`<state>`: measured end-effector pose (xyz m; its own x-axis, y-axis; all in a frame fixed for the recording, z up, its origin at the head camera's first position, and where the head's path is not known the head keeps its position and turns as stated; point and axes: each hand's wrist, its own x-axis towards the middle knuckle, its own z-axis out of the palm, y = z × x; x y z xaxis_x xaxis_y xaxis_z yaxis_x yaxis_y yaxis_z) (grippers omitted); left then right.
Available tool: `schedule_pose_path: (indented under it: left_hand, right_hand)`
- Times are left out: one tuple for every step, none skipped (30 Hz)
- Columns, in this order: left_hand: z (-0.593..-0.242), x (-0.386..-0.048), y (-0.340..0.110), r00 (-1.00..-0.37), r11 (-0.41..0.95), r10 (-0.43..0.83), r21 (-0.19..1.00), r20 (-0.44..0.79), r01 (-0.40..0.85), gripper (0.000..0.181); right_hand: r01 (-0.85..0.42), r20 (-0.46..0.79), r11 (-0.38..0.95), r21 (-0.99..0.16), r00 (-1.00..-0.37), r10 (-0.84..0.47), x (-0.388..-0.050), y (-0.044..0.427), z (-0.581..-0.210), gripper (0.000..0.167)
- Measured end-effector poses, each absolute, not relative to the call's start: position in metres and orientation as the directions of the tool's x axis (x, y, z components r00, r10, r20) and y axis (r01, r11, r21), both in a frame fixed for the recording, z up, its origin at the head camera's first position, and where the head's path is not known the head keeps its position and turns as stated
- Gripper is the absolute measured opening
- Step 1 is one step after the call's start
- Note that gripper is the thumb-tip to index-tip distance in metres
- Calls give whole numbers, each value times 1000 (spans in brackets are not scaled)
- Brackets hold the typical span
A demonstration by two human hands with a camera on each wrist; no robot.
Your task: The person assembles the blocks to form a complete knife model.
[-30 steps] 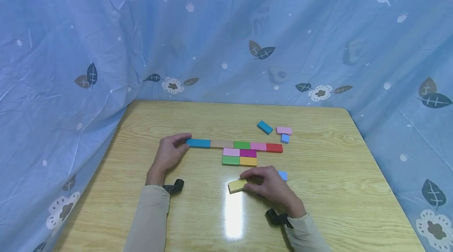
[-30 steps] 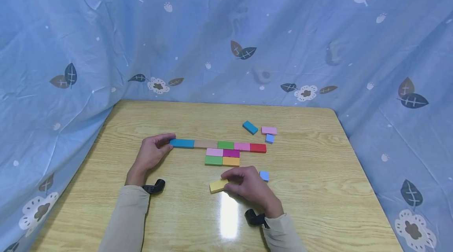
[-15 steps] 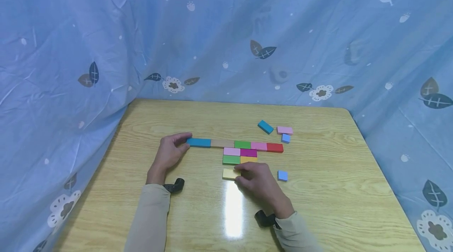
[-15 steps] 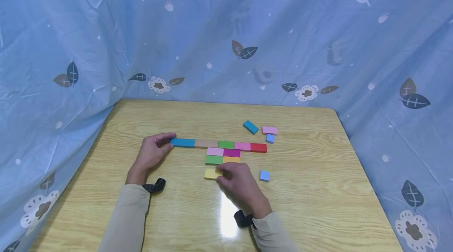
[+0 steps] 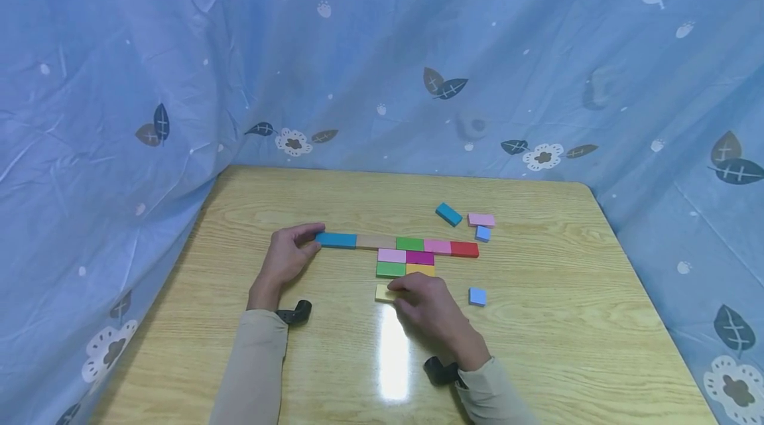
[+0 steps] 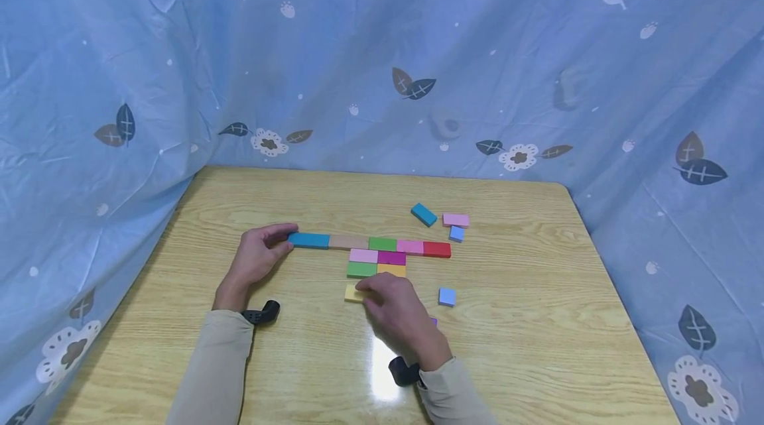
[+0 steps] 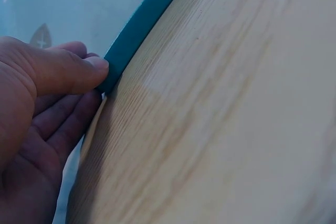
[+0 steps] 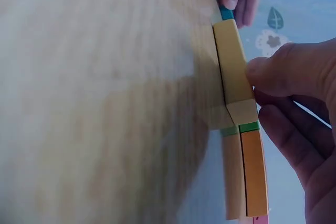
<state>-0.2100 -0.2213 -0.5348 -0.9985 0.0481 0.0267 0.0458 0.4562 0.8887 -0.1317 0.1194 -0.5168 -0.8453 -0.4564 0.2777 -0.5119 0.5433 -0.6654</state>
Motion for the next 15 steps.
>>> schedule_pose_path:
  left_hand:
    - [-534, -210, -221, -998, 455, 50, 889, 27, 47, 41]
    - [-534, -210, -221, -998, 453, 50, 890, 27, 47, 41]
    - [-534, -210, -221, -999, 450, 47, 892, 26, 44, 41]
    - [-534, -209, -221, -998, 450, 48, 892, 27, 46, 41]
    - [-534, -209, -221, -998, 450, 48, 892, 27, 46, 42]
    - [-534, -209, -221, -999, 448, 48, 893, 27, 45, 42]
    - [-534, -209, -221, -999, 447, 47, 893, 27, 45, 42]
    - [-534, -209, -221, -999, 448, 46, 893, 27, 45, 42]
    - [-534, -209, -220, -999, 448, 46, 893, 26, 44, 42]
    - [-534, -209, -220, -999, 449, 46, 892, 26, 44, 42]
    - [-534, -209, -220, -999, 448, 46, 893, 26, 44, 42]
    - [-534, -209, -220, -999, 449, 45, 893, 28, 45, 41]
    - [-534, -209, -220, -999, 449, 46, 892, 28, 46, 41]
    - [-534, -209, -220, -999, 450, 46, 892, 30, 47, 41]
    - [-534, -209, -220, -998, 448, 46, 893, 30, 48, 41]
  right_hand:
    - [-512, 276, 552, -658, -846, -456, -132, 119, -516, 25]
    - [-512, 274, 556, -654, -847, -456, -133, 118, -516, 24]
    - [-511, 272, 562, -650, -848, -455, -134, 118, -516, 24]
    - [-510, 269, 568, -646, -848, -456, -135, 117, -515, 24]
    - [-506, 263, 574, -644, -851, -455, -136, 117, -515, 24]
    - [-501, 257, 578, -645, -854, -452, -137, 116, -514, 24]
    - [-496, 252, 582, -644, -856, -451, -137, 116, -514, 24]
    - [-492, 247, 585, -645, -858, -449, -138, 115, -513, 24]
    - [-490, 246, 589, -643, -860, -448, -139, 115, -513, 24]
    - [-488, 245, 590, -643, -861, -446, -140, 114, -513, 23]
    - [-487, 243, 590, -644, -862, -445, -140, 114, -513, 23]
    - [-488, 247, 590, -643, -861, -444, -141, 114, -513, 23]
    - [-488, 247, 591, -643, -862, -443, -141, 114, -513, 23]
    - [-489, 249, 590, -642, -862, -442, -142, 114, -513, 23]
    - [-494, 256, 592, -637, -860, -442, -142, 114, -513, 23]
